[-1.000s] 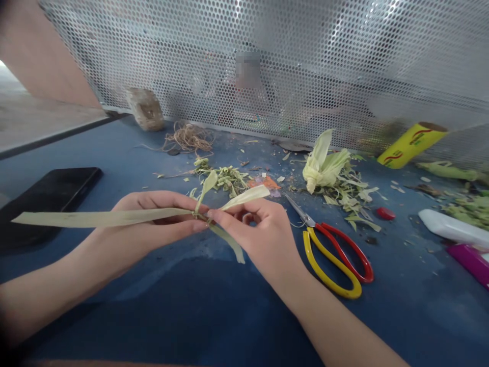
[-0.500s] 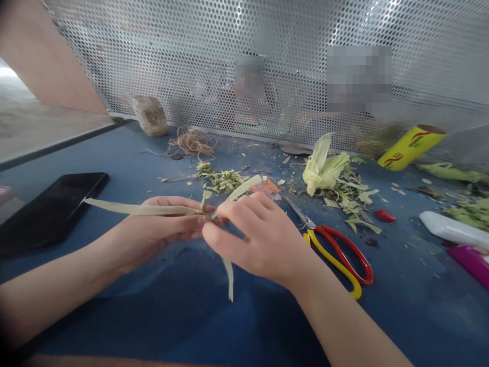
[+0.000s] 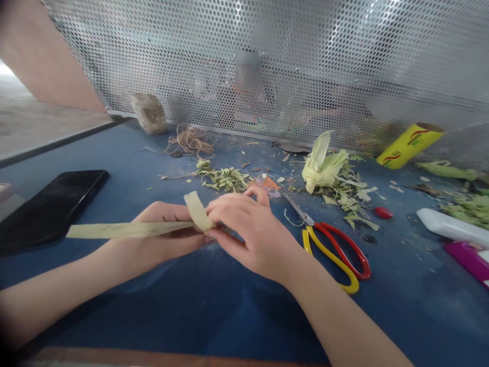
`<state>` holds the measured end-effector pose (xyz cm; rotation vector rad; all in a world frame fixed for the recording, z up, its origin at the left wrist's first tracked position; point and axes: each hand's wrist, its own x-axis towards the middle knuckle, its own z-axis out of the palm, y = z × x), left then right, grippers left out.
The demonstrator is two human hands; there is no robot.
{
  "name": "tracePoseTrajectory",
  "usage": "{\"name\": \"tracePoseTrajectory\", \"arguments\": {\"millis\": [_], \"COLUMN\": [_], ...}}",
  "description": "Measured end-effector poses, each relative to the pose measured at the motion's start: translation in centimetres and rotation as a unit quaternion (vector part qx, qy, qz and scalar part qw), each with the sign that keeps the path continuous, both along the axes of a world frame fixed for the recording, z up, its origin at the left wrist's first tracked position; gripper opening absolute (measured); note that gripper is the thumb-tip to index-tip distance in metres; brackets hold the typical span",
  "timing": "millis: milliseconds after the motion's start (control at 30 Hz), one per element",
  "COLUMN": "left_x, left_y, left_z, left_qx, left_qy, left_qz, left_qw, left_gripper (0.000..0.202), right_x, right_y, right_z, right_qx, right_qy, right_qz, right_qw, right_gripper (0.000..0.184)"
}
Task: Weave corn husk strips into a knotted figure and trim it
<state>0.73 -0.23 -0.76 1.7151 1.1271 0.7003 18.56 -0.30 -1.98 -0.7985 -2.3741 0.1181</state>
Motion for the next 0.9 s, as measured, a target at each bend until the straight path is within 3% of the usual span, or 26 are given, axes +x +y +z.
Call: {"name": "tracePoseTrajectory", "arguments": {"millis": [233, 400, 567, 733, 900], "left_x": [-0.1, 0.0, -0.3, -0.6, -0.5], "left_y": [-0.2, -0.4, -0.2, 0.0, -0.1], "left_z": [0.0, 0.8, 0.7, 0.2, 0.5], "left_qx": [-0.016, -0.035, -0.04, -0.011, -0.012], "left_qy": [0.006, 0.037, 0.04, 0.022, 0.013], "left_qz": [-0.011, -0.022, -0.021, -0.011, 0.004], "left_qw": [1.0, 0.998, 0.998, 1.0, 1.0], "left_gripper": [0.011, 0.018, 0.02, 0.021, 0.019], "right_x": [0.0, -0.2, 0.0, 0.8, 0.8], "right_y": [-0.2, -0.2, -0.3, -0.4, -1.0], "right_z": [-0.1, -0.2, 0.2, 1.2, 1.8], "right_qx": [-0.039, -0.107, -0.166, -0.243, -0.286], "right_qy": [0.001, 0.039, 0.099, 0.17, 0.089], "right_qz": [-0.075, -0.081, -0.089, -0.021, 0.035], "right_qw": [0.996, 0.99, 0.977, 0.955, 0.953], "right_gripper": [0.006, 0.013, 0.016, 0.012, 0.023]}}
